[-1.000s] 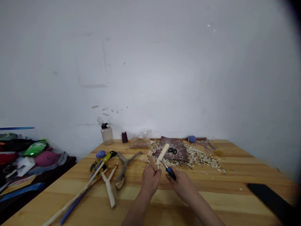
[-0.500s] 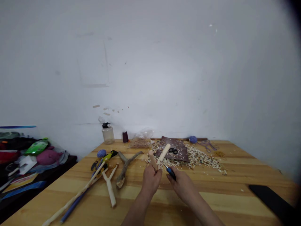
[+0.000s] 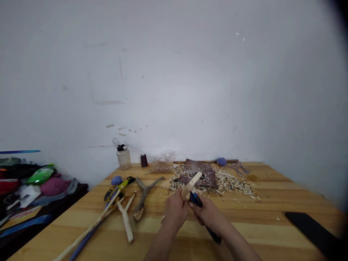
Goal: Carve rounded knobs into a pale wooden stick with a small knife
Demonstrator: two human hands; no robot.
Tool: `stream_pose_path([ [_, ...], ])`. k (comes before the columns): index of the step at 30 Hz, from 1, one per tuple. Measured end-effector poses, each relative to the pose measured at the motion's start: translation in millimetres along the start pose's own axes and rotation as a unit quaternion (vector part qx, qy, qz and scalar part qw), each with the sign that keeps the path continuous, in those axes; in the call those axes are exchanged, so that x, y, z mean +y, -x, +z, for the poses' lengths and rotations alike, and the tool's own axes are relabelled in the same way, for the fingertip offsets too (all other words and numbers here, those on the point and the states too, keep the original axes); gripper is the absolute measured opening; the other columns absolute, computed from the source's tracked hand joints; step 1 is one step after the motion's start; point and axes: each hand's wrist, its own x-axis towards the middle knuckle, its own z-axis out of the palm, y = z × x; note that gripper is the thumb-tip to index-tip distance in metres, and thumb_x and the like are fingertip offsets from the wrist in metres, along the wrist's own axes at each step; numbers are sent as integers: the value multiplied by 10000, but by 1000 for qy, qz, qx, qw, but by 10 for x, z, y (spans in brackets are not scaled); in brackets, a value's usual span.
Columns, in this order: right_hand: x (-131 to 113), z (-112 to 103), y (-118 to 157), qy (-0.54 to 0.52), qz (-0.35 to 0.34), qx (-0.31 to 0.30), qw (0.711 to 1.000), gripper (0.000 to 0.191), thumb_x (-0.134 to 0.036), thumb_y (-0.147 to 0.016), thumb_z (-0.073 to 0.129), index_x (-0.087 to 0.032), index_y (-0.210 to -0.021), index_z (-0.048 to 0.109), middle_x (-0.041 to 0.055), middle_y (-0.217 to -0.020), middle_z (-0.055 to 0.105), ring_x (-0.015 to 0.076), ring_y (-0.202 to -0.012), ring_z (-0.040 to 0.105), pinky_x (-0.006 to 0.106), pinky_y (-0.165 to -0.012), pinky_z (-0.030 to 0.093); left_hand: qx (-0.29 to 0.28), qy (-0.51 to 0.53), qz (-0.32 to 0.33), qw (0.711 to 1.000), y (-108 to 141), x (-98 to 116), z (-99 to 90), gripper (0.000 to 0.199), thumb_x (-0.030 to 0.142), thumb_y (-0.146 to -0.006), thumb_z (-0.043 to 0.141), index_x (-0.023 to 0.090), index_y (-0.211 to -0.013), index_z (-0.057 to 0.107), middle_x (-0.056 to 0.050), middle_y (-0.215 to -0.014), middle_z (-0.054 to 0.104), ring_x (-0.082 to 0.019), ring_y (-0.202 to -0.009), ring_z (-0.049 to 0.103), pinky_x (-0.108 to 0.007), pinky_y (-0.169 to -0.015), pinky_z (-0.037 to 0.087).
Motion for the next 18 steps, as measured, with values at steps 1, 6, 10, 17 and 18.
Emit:
stream_pose_path([
  [1,-36,-29,18,-58,6,-26,998,280,-429,-811,407,-197,-944,491,-77,-507,465,111,-409,459,224,-427,367,8,53,-9,999,-18,-27,16,204,182,-745,469,193,-939,531,-53,-812,633,-208,-791,589,-269,-684,383],
  [6,-128,-169,60,-92,-24,42,995,286,-485,-796,407,-215,-888,416,-89,-520,464,100,-392,463,210,-399,360,49,195,-46,978,-69,-121,55,299,161,-688,501,169,-986,483,-38,-868,593,-185,-812,546,-263,-710,395],
  [10,-84,-153,55,-14,-52,52,997,166,-393,-831,363,-231,-805,386,-57,-599,522,104,-453,515,209,-450,378,59,218,-74,971,-60,-115,30,289,173,-683,513,157,-970,484,-38,-847,582,-180,-803,532,-256,-708,398],
  [17,-21,-63,58,199,-96,84,972,160,-319,-855,355,-221,-797,468,9,-666,581,149,-608,549,222,-545,334,65,233,-61,968,-70,-143,36,264,195,-700,508,166,-959,468,-34,-852,581,-182,-817,539,-268,-730,392],
  [18,-21,-62,59,216,-94,85,968,159,-314,-854,357,-221,-807,476,13,-677,587,154,-621,552,224,-553,330,65,228,-64,969,-71,-147,40,262,196,-699,508,169,-956,467,-33,-848,582,-182,-818,542,-268,-729,391],
])
